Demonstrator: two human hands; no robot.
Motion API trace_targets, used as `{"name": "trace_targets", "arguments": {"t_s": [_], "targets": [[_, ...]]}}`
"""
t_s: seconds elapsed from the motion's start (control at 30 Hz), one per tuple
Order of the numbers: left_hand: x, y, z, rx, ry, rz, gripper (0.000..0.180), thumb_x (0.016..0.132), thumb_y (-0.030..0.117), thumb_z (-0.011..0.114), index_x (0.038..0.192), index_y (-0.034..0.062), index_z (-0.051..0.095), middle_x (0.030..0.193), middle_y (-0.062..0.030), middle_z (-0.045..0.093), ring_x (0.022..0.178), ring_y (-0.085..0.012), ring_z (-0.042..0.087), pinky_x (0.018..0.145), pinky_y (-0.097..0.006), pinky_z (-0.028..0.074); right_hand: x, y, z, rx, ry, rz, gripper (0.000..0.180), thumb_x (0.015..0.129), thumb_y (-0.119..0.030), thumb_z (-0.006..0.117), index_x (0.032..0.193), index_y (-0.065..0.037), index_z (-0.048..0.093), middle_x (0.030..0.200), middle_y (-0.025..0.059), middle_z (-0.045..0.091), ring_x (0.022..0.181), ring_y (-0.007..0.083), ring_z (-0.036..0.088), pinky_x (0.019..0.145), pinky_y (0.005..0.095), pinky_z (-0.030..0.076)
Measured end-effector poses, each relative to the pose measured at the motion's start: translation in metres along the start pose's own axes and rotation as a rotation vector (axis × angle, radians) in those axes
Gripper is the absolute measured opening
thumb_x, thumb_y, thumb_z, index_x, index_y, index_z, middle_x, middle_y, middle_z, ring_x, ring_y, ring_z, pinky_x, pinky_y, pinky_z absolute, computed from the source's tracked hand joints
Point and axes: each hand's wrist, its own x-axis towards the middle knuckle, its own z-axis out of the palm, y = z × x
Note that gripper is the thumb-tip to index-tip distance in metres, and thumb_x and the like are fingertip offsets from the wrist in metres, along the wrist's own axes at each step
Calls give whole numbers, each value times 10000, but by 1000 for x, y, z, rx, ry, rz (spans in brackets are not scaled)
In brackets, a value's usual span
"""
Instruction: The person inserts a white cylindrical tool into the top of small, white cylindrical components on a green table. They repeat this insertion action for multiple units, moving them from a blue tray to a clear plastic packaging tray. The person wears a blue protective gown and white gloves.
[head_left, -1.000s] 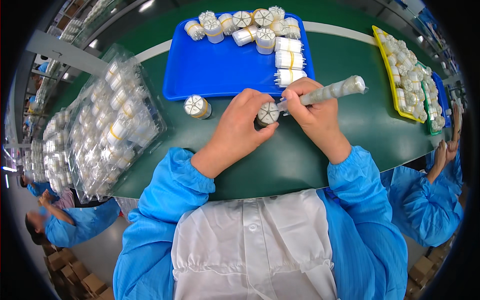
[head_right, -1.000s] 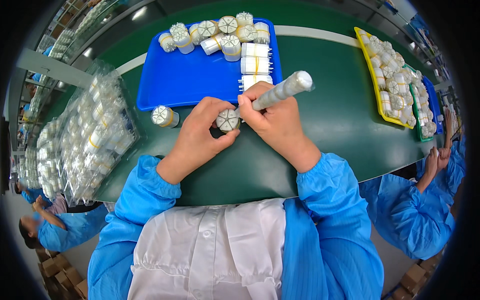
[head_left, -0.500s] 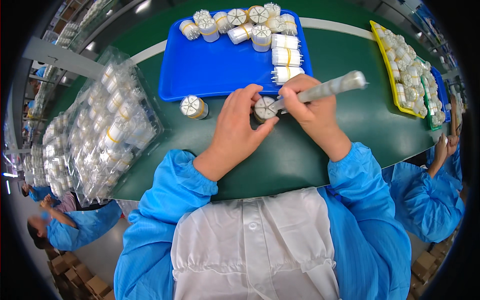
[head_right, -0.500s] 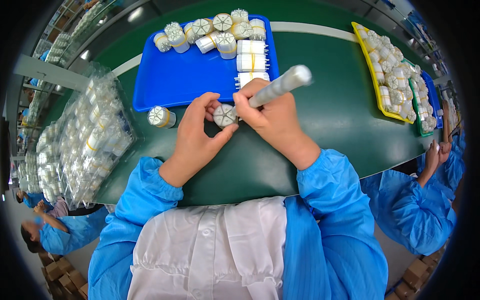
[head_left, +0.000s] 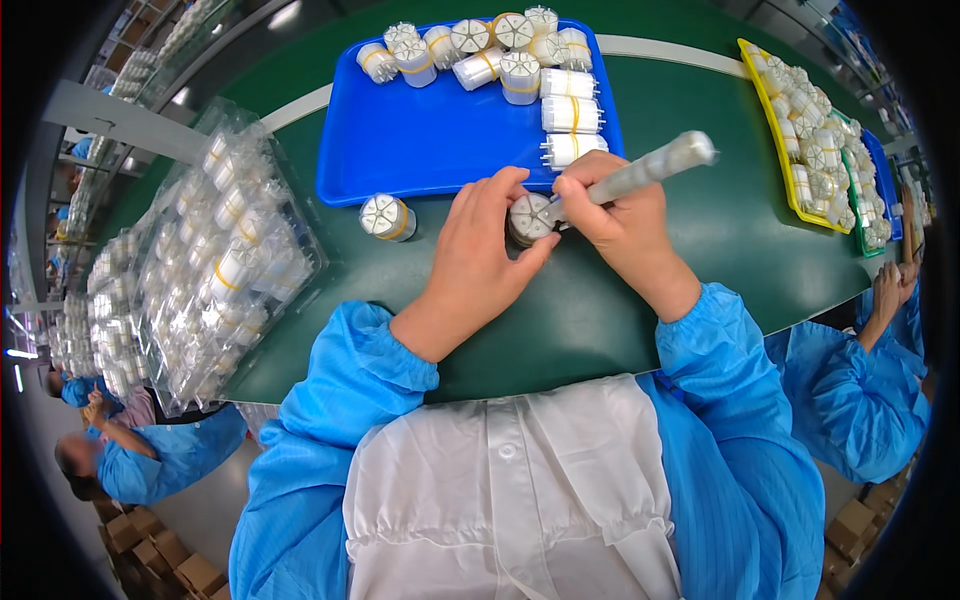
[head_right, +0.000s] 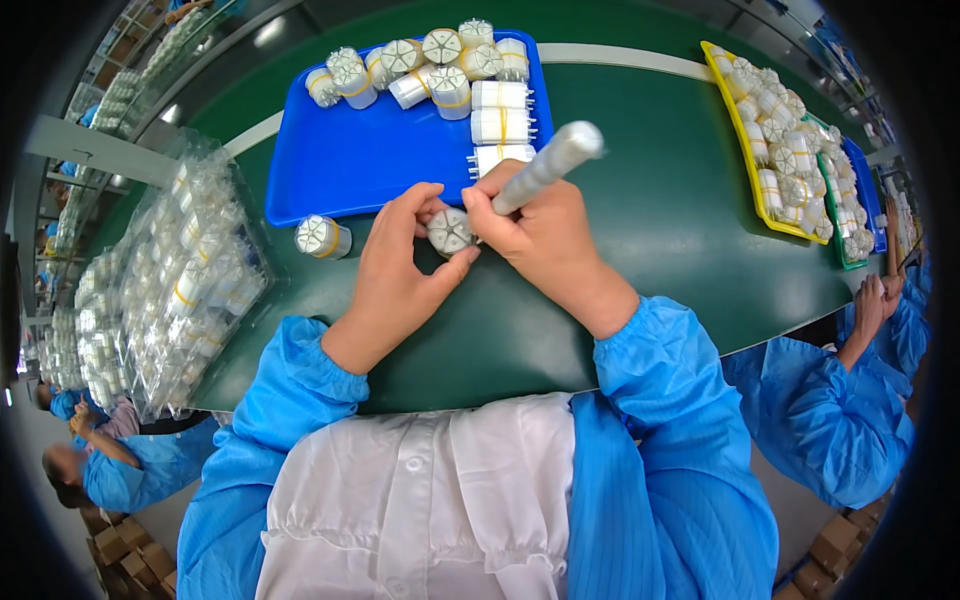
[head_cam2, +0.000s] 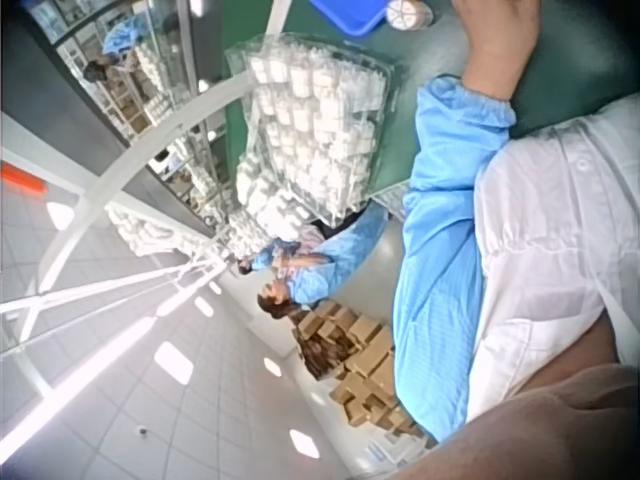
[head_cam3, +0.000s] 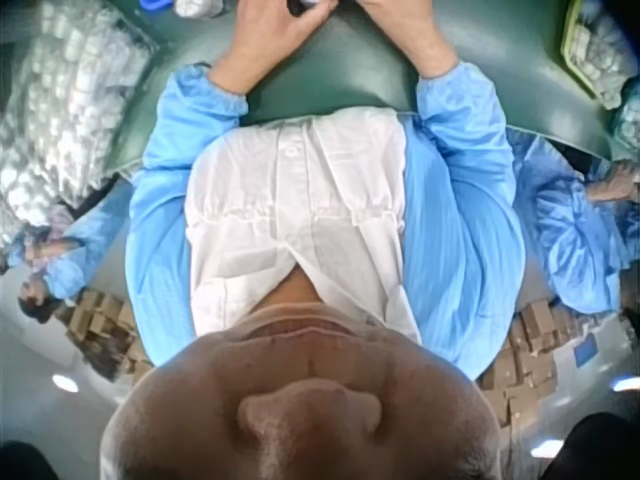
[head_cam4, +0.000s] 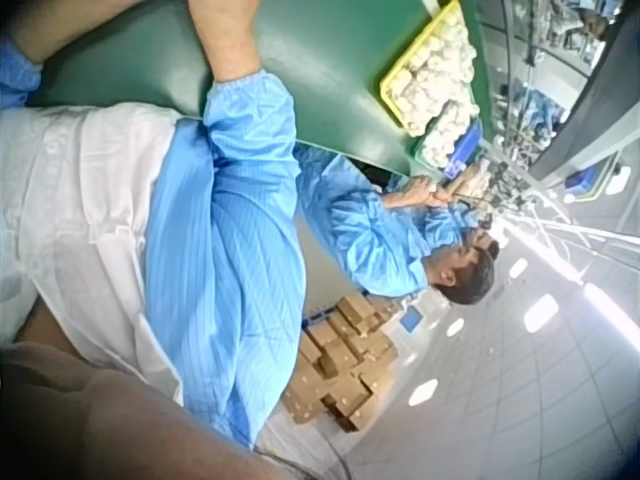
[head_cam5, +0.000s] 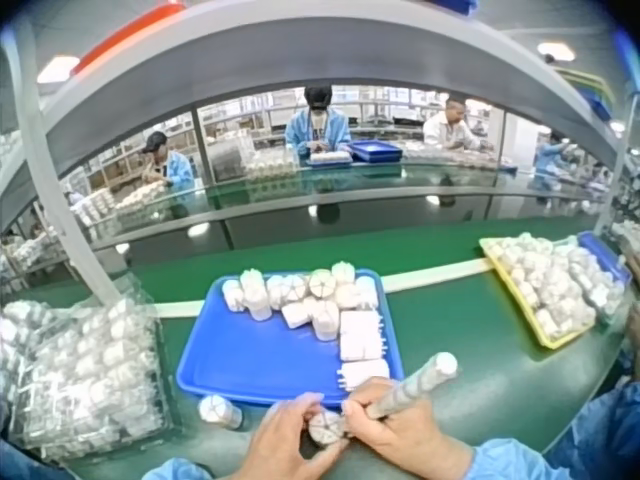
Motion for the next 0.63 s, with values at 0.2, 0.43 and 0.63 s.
{"name": "trace_targets", "arguments": {"t_s": [0.2, 0.43, 0.63], "targets": [[-2, 3, -5, -124, -40, 24, 709, 755, 18, 761, 1384, 33, 435, 1204, -130, 655, 1088, -273, 632, 909, -363, 513, 5, -7, -3, 9, -38, 16, 118, 896, -119, 716, 843, -22, 673, 772, 54, 674, 681, 150, 643, 615, 304, 496], [1, 4, -6, 23, -38, 0, 699, 744, 26, 772, 1359, 14, 441, 1170, -147, 641, 1072, -317, 600, 923, -408, 499, 1, 0, 3, -65, -45, -29, 128, 895, -133, 727, 855, -25, 670, 754, 55, 675, 676, 154, 647, 609, 311, 505], [-5, 2, -3, -189, -27, -45, 803, 726, 143, 870, 1386, 17, 432, 1193, -147, 602, 1102, -304, 573, 977, -435, 472, 2, -3, -1, -5, 16, -22, 125, 889, -133, 733, 856, -27, 677, 771, 54, 683, 680, 155, 646, 619, 303, 505]]}}
